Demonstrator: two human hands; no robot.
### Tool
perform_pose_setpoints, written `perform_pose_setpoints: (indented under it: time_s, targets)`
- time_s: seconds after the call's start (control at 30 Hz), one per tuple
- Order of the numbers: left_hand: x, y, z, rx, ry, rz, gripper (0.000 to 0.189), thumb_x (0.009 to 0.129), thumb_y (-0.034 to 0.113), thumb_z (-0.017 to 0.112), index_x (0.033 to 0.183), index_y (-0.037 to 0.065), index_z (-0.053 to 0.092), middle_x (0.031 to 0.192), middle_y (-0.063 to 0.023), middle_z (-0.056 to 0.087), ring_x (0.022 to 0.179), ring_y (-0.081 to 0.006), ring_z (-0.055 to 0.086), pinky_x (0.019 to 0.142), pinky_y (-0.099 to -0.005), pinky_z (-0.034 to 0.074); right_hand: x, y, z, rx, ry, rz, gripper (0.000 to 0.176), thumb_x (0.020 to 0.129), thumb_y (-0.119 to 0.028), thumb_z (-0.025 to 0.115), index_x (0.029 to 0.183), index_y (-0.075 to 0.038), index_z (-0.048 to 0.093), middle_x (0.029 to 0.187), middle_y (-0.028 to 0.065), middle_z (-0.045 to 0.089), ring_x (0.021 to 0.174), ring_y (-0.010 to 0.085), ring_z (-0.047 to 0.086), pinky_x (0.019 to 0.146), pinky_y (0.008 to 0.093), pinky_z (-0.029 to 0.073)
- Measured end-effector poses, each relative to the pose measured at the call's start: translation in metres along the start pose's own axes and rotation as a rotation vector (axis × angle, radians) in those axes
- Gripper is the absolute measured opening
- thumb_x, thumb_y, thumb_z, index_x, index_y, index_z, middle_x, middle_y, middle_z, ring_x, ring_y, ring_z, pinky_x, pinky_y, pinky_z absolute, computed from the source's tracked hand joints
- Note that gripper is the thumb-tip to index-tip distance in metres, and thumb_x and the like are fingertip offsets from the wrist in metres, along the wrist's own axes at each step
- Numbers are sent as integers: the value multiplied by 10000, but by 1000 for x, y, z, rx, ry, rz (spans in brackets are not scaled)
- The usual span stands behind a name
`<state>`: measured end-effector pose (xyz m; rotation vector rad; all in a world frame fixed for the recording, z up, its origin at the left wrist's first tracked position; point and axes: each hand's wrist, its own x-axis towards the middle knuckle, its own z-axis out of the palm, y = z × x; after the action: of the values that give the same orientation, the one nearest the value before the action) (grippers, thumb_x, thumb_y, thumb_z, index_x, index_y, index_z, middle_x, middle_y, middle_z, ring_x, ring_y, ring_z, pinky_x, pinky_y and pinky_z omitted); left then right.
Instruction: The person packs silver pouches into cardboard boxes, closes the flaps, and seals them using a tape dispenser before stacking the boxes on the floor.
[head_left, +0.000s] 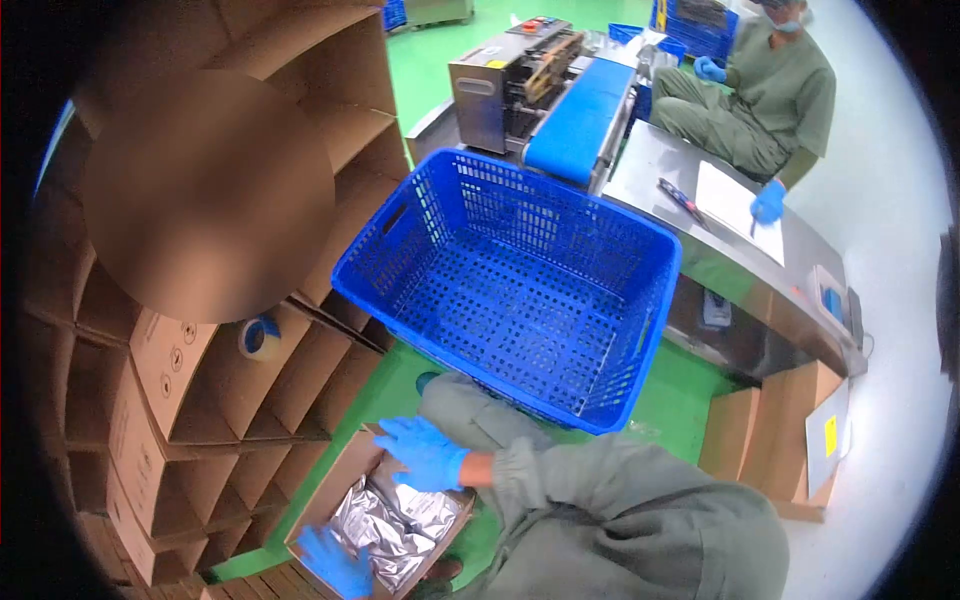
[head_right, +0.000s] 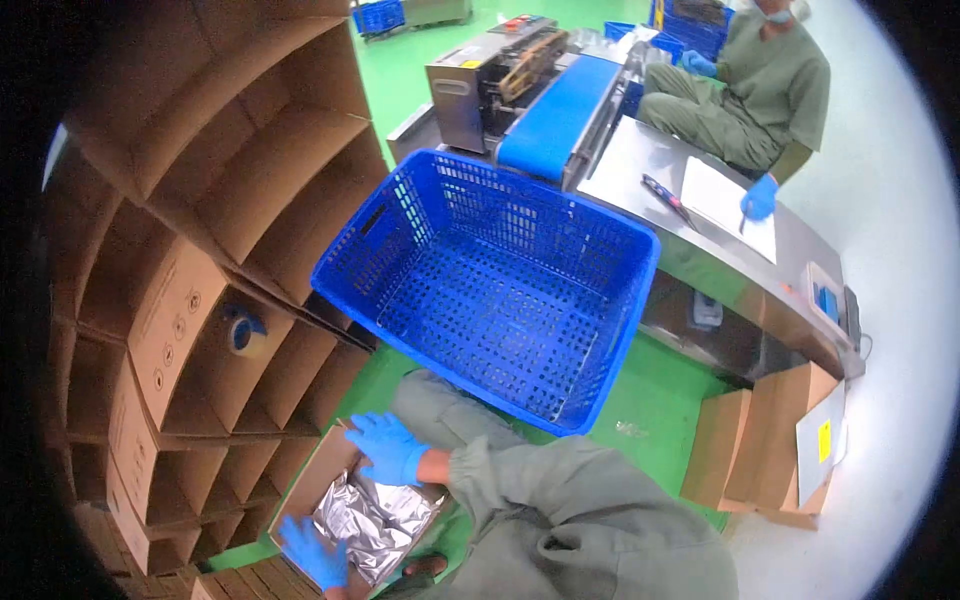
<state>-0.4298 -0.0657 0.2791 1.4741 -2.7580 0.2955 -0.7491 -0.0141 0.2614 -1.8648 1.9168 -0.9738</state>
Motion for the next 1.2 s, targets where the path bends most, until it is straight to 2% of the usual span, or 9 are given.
perform_pose_setpoints:
  time_s: [0.07,0.1,0.17,0.33,0.43,0.5,0.63,0.77,1.2]
  targets:
    - [-25,-27,-7,271,38,-225,935,829,770,477,1496,124,360,1493,-182,395,1380,-369,364,1097,-577,313,-17,4,-59,-23,10,42,641,751,-312,694,1280,2,515,1417,262,402,1221,403,453,1019,496,361]
    - [-42,-45,12,268,37,-219,935,829,770,477,1496,124,360,1493,-182,395,1380,-369,364,1097,-577,313,-23,4,-93,-71,-20,94,661,758,-322,695,1300,1,499,1409,259,413,1235,401,449,1024,492,359]
    - [-67,-82,55,256,471,-227,802,898,625,533,1472,83,388,1285,-294,551,1121,-365,608,889,-405,523,-37,16,-132,-125,-54,147,682,765,-333,696,1320,1,483,1401,255,424,1249,398,445,1030,488,357]
    - [-80,-101,88,-423,41,-596,656,846,437,637,1309,-10,510,1251,-302,567,1136,-397,578,932,-460,467,-81,62,-124,-409,186,344,838,783,-379,693,1432,15,339,1291,242,484,1131,381,505,946,496,390]
    - [-85,-110,102,-632,6,-660,569,815,325,700,1211,-66,582,1230,-306,577,1144,-416,560,958,-493,433,-88,59,-123,-426,105,393,872,776,-382,696,1443,28,312,1323,247,468,1140,387,512,947,498,399]
    - [-88,-95,101,-421,196,-662,501,854,388,649,1122,-35,643,1028,-262,671,956,-416,645,814,-431,503,-81,53,-128,-402,36,395,840,769,-354,702,1420,38,344,1338,259,480,1157,398,532,973,479,421]
    - [-77,-66,71,-392,163,-796,441,886,396,634,1061,-7,677,986,-252,677,891,-375,668,789,-450,518,-77,59,-128,-285,93,328,695,787,-281,696,1339,66,456,1284,299,541,1175,431,538,1003,473,433]
    - [-71,-57,50,-336,54,-884,415,894,436,593,1050,57,662,1008,-232,671,932,-430,636,791,-489,510,-74,63,-114,-320,71,290,781,804,-280,723,1416,63,377,1390,282,474,1273,392,486,1053,419,398]
    - [-67,-65,59,-357,17,-1064,405,846,487,593,924,104,699,893,-183,697,857,-388,665,753,-480,524,-74,60,-110,-532,-3,404,796,838,-325,697,1451,22,326,1369,256,508,1193,389,555,970,431,456]
